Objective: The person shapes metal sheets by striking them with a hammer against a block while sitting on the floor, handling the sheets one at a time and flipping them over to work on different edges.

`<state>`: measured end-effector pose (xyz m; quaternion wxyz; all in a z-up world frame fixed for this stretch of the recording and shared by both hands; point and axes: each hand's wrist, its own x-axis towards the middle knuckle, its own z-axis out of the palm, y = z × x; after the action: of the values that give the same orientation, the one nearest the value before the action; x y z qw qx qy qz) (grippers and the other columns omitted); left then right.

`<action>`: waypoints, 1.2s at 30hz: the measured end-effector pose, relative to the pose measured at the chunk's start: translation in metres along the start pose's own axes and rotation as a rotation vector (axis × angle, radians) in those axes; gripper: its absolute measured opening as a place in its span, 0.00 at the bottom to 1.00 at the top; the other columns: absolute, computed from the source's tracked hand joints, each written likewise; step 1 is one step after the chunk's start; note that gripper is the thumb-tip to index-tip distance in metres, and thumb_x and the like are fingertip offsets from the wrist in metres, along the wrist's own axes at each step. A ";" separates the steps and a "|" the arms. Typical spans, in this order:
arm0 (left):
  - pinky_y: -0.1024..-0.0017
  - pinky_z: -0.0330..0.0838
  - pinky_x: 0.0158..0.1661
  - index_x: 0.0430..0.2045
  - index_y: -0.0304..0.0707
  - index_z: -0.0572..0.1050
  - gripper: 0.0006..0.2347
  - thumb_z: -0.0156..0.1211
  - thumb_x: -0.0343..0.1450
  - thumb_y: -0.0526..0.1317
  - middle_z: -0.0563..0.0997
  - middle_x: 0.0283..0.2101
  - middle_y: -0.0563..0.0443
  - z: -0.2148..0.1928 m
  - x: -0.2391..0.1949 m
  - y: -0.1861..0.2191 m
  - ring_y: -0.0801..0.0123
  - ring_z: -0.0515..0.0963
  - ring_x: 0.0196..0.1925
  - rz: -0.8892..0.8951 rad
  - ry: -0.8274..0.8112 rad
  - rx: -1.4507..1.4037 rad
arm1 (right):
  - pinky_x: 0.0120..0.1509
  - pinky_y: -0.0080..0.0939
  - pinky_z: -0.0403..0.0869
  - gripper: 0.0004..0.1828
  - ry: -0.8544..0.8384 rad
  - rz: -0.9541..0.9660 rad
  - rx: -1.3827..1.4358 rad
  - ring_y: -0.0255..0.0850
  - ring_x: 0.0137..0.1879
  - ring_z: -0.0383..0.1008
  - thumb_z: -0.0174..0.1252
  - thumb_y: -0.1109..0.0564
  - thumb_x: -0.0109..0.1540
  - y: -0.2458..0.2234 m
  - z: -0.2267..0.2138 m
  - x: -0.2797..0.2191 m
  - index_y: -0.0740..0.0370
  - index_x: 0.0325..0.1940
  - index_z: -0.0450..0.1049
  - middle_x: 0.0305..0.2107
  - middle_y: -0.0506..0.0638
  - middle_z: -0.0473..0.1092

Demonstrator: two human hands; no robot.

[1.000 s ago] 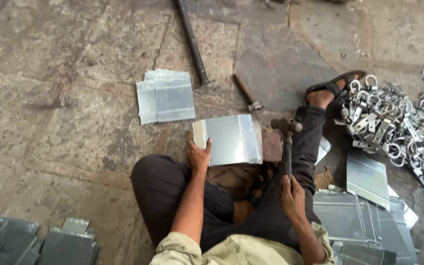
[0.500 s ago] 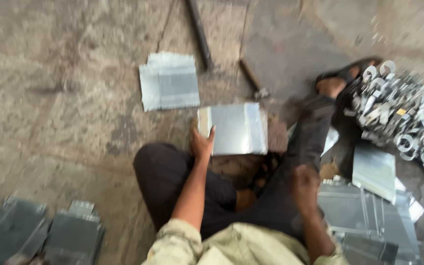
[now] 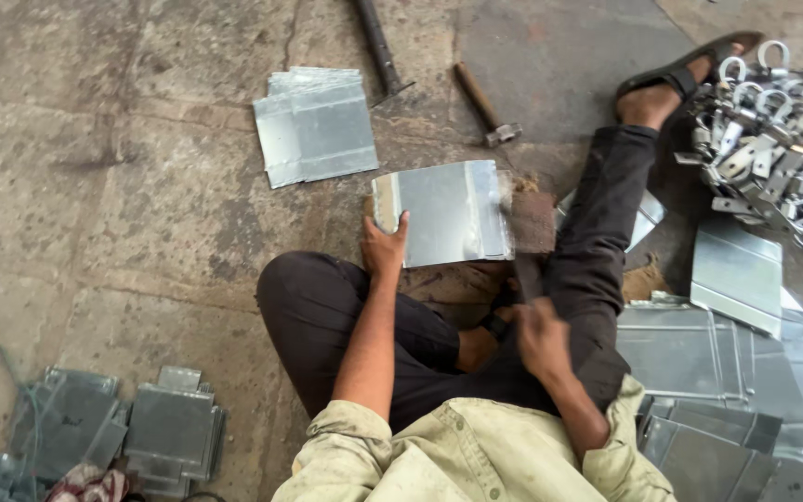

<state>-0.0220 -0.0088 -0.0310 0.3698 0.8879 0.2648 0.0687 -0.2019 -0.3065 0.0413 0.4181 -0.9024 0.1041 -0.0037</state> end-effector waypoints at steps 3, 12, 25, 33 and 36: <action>0.53 0.76 0.56 0.62 0.36 0.70 0.42 0.57 0.63 0.72 0.82 0.55 0.32 0.005 0.006 -0.006 0.42 0.82 0.57 -0.112 -0.079 -0.018 | 0.28 0.44 0.66 0.19 -0.028 0.094 0.029 0.41 0.24 0.66 0.54 0.45 0.69 -0.036 -0.027 0.002 0.64 0.39 0.74 0.18 0.57 0.67; 0.49 0.76 0.50 0.68 0.34 0.61 0.45 0.58 0.63 0.70 0.78 0.56 0.29 0.003 0.000 -0.005 0.37 0.80 0.55 -0.106 -0.108 0.007 | 0.23 0.30 0.59 0.16 0.299 -0.440 0.891 0.29 0.20 0.58 0.44 0.45 0.75 -0.100 -0.110 -0.007 0.57 0.46 0.71 0.23 0.48 0.66; 0.50 0.73 0.53 0.65 0.26 0.62 0.45 0.59 0.66 0.70 0.73 0.61 0.25 0.004 -0.005 -0.011 0.36 0.76 0.58 0.016 -0.053 0.003 | 0.29 0.42 0.63 0.26 -0.032 0.146 0.165 0.38 0.26 0.64 0.44 0.37 0.73 -0.080 -0.089 0.032 0.60 0.37 0.72 0.20 0.47 0.65; 0.51 0.72 0.55 0.62 0.28 0.67 0.42 0.59 0.65 0.69 0.75 0.58 0.26 -0.010 -0.025 0.005 0.37 0.77 0.58 -0.031 -0.103 0.041 | 0.22 0.35 0.58 0.28 0.388 -0.641 0.971 0.33 0.21 0.57 0.50 0.31 0.69 -0.096 -0.101 0.044 0.59 0.41 0.64 0.25 0.47 0.65; 0.50 0.72 0.56 0.63 0.28 0.66 0.43 0.60 0.65 0.69 0.75 0.58 0.24 -0.005 -0.025 0.002 0.35 0.76 0.59 -0.033 -0.095 0.038 | 0.29 0.42 0.63 0.22 0.322 -0.440 0.501 0.41 0.26 0.57 0.49 0.40 0.72 -0.024 -0.034 0.047 0.62 0.41 0.68 0.26 0.55 0.67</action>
<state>-0.0437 -0.0196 -0.0238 0.3658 0.8926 0.2630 0.0153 -0.1549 -0.3256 0.0779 0.5936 -0.7607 -0.0318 -0.2608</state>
